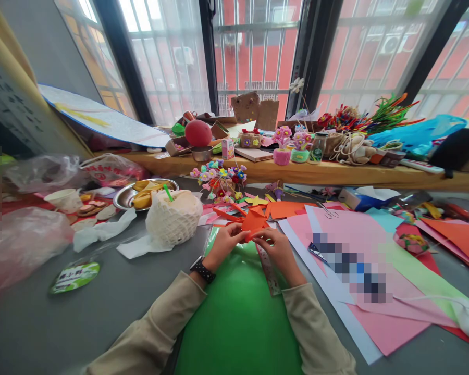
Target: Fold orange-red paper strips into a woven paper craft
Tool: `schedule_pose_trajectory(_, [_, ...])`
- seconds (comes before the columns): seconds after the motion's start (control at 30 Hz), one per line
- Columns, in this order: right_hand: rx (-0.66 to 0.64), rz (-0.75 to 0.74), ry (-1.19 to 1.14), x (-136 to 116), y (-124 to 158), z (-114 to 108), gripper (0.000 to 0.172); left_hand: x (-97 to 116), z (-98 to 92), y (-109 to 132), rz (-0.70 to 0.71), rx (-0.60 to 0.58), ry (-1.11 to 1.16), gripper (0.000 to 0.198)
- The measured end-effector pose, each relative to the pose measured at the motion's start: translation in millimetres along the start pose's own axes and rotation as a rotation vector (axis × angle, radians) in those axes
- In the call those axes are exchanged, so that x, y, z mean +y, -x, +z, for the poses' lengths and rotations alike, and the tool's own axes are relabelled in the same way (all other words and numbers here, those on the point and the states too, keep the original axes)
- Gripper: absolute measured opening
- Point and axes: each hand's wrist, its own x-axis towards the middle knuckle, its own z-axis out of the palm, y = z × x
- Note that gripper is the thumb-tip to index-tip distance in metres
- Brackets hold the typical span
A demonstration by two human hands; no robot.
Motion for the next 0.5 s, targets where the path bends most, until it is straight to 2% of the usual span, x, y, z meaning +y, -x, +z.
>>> schedule_pose_trajectory(0.17, [0.037, 0.139, -0.068, 1.6, -0.7, 0.3, 0.021, 5.8, 1.1, 3.0, 0.002, -0.068, 0.017, 0.027])
schedule_pose_trajectory(0.5, [0.094, 0.156, -0.11, 0.2, -0.5, 1.2, 0.025, 3.9, 1.5, 2.6, 0.047, -0.144, -0.048, 0.03])
